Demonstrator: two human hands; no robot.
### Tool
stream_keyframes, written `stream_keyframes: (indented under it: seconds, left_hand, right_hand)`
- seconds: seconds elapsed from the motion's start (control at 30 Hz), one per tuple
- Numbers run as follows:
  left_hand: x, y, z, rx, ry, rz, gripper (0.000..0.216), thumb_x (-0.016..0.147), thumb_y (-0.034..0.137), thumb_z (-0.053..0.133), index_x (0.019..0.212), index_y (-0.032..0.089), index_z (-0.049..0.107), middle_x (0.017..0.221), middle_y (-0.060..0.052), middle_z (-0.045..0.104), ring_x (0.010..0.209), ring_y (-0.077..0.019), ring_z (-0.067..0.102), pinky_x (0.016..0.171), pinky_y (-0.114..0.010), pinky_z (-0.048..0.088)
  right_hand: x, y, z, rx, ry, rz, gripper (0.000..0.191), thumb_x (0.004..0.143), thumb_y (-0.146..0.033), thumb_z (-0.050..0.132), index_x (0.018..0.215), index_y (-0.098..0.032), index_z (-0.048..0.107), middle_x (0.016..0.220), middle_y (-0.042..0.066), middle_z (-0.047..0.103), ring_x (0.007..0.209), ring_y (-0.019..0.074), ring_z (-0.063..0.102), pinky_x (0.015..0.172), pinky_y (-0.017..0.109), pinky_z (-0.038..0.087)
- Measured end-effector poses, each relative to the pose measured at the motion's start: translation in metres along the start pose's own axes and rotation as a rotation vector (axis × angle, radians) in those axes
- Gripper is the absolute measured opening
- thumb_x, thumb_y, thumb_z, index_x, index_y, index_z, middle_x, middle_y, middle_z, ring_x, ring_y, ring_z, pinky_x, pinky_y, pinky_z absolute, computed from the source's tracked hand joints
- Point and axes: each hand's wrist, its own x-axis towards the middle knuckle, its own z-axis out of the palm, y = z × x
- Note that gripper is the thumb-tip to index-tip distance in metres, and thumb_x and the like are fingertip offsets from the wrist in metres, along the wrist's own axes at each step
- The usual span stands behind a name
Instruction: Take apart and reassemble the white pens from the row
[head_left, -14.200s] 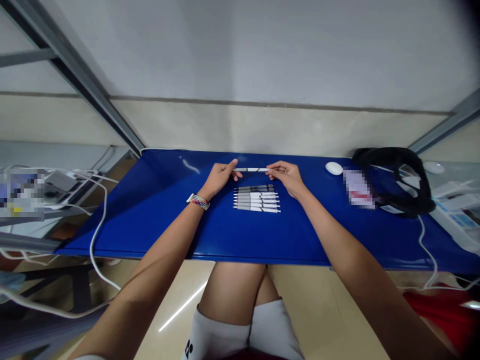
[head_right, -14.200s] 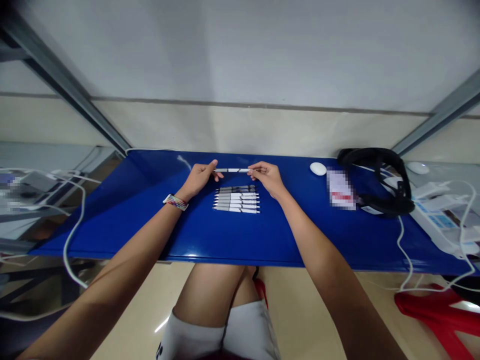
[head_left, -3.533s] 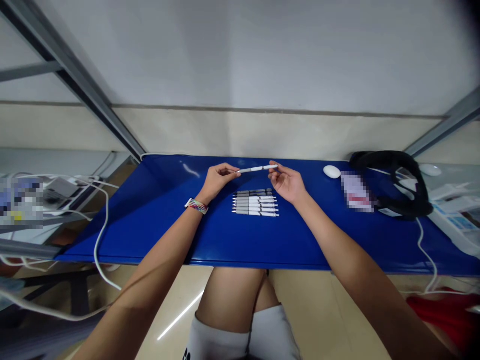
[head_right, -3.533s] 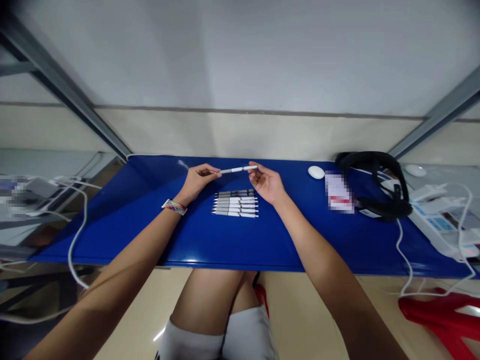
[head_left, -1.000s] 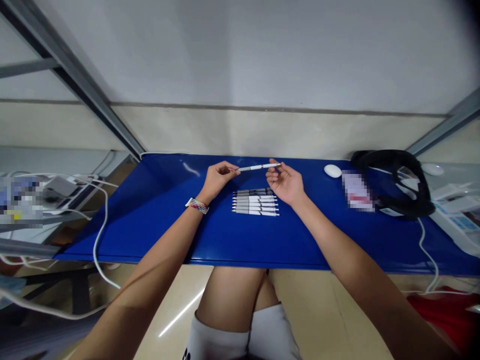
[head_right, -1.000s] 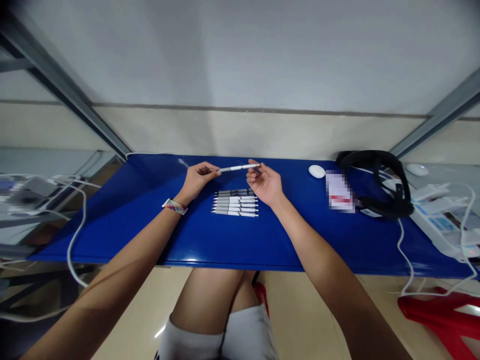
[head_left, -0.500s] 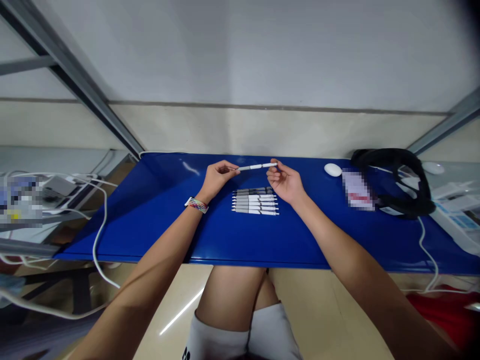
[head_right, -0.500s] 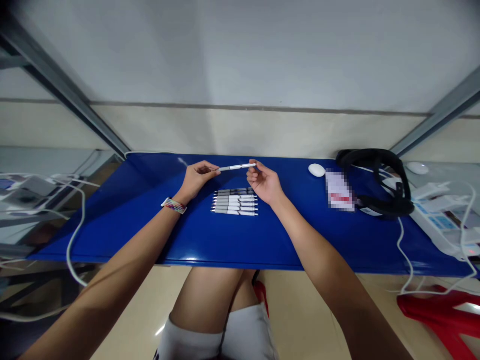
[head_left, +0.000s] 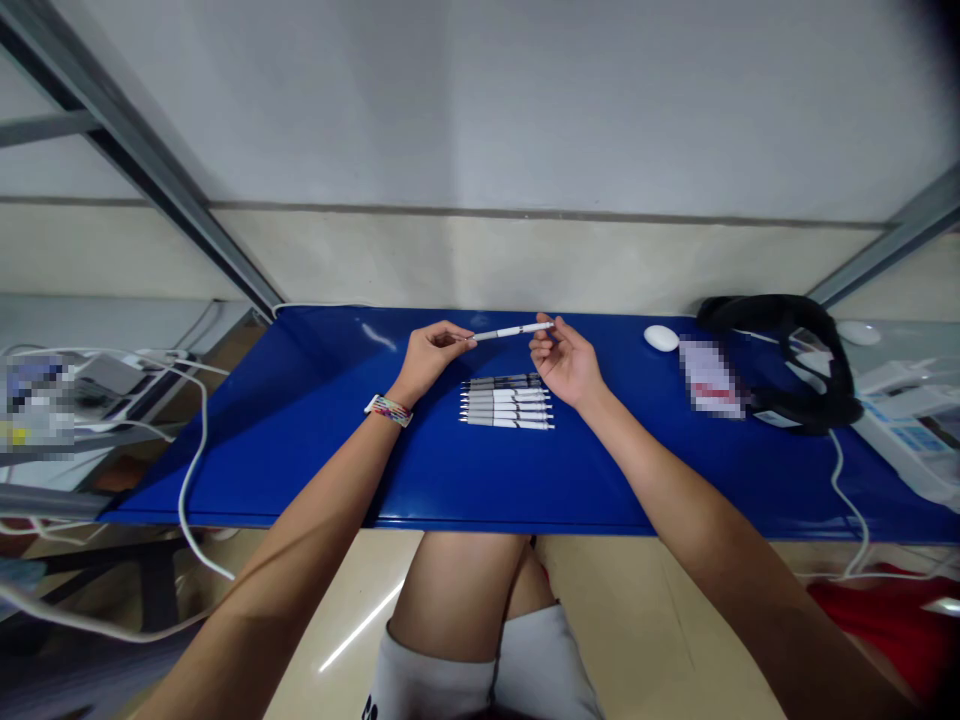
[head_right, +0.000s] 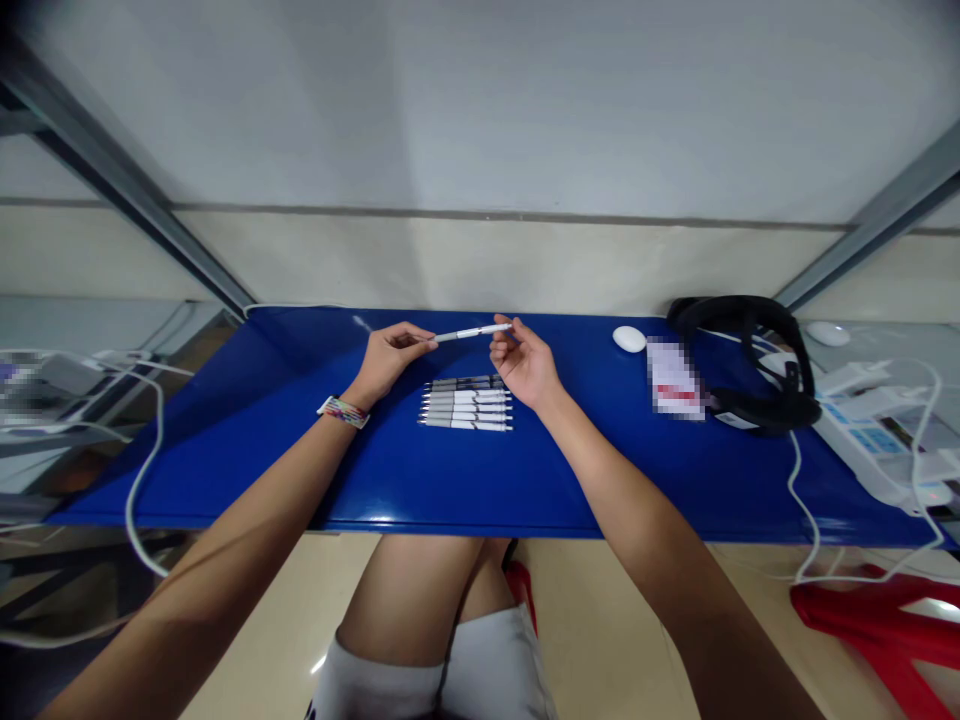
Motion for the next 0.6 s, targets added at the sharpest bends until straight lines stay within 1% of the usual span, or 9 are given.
stream_keyframes:
  seconds: [0.07,0.13,0.23,0.3,0.4,0.5,0.6]
  left_hand:
    - [-0.0002,0.0005,0.0003,0.0,-0.002,-0.001,0.025,0.077,0.039,0.093,0.091,0.02,0.083,0.079,-0.004,0.077,0.069,-0.0151,0.064,0.069,-0.031,0.051]
    - [-0.0005,0.001,0.0006,0.006,-0.007,-0.003,0.025,0.077,0.039,0.093,0.09,0.02,0.083,0.079,-0.004,0.077,0.069,-0.0155,0.064,0.069,-0.032,0.051]
    - [-0.0006,0.0013,0.0007,0.004,-0.004,0.0,0.026,0.076,0.04,0.093,0.091,0.02,0.083,0.08,-0.004,0.078,0.07,-0.0159,0.065,0.07,-0.032,0.052]
    - [-0.0004,0.0012,0.0005,0.003,-0.002,0.003,0.026,0.077,0.039,0.092,0.091,0.02,0.083,0.081,-0.004,0.078,0.07,-0.0156,0.065,0.07,-0.032,0.052]
    - [-0.0003,0.0014,0.0002,0.02,0.001,0.003,0.025,0.077,0.04,0.092,0.09,0.02,0.083,0.078,-0.004,0.077,0.067,-0.0146,0.062,0.067,-0.03,0.05]
    - [-0.0006,0.0024,0.0005,0.027,0.002,0.003,0.025,0.077,0.039,0.093,0.09,0.02,0.084,0.077,-0.003,0.076,0.067,-0.0142,0.061,0.065,-0.03,0.049]
    - [-0.0011,0.0031,0.0014,0.004,-0.003,0.004,0.025,0.076,0.038,0.093,0.089,0.02,0.083,0.078,-0.004,0.076,0.068,-0.0143,0.061,0.067,-0.03,0.049]
  right_hand:
    - [0.0002,0.0006,0.0002,-0.024,0.008,-0.008,0.01,0.1,-0.031,0.07,0.097,-0.021,0.07,0.071,-0.002,0.057,0.058,0.0097,0.047,0.053,0.022,0.046]
    - [0.0002,0.0006,0.0,-0.042,0.022,-0.018,0.016,0.101,-0.035,0.069,0.093,-0.021,0.069,0.068,-0.003,0.055,0.057,0.0096,0.046,0.051,0.022,0.044]
    - [-0.0002,-0.0006,-0.0004,-0.074,0.031,-0.025,0.023,0.101,-0.045,0.069,0.098,-0.022,0.071,0.072,-0.001,0.06,0.061,0.0113,0.051,0.054,0.024,0.048]
    - [-0.0001,-0.0011,-0.0005,-0.078,0.024,-0.027,0.02,0.099,-0.041,0.072,0.1,-0.021,0.072,0.074,-0.001,0.061,0.062,0.011,0.052,0.055,0.024,0.049]
    - [0.0016,0.0001,-0.0012,-0.059,0.023,-0.033,0.014,0.097,-0.034,0.075,0.096,-0.021,0.071,0.07,-0.003,0.059,0.058,0.0091,0.049,0.052,0.021,0.047]
    - [0.0044,0.0024,-0.0029,-0.038,0.033,-0.042,0.015,0.098,-0.036,0.076,0.099,-0.022,0.072,0.071,-0.002,0.062,0.058,0.0085,0.051,0.051,0.02,0.048]
    - [0.0055,0.0024,-0.0044,-0.056,0.029,-0.058,0.021,0.098,-0.042,0.077,0.099,-0.022,0.073,0.067,-0.003,0.061,0.056,0.008,0.051,0.049,0.019,0.047]
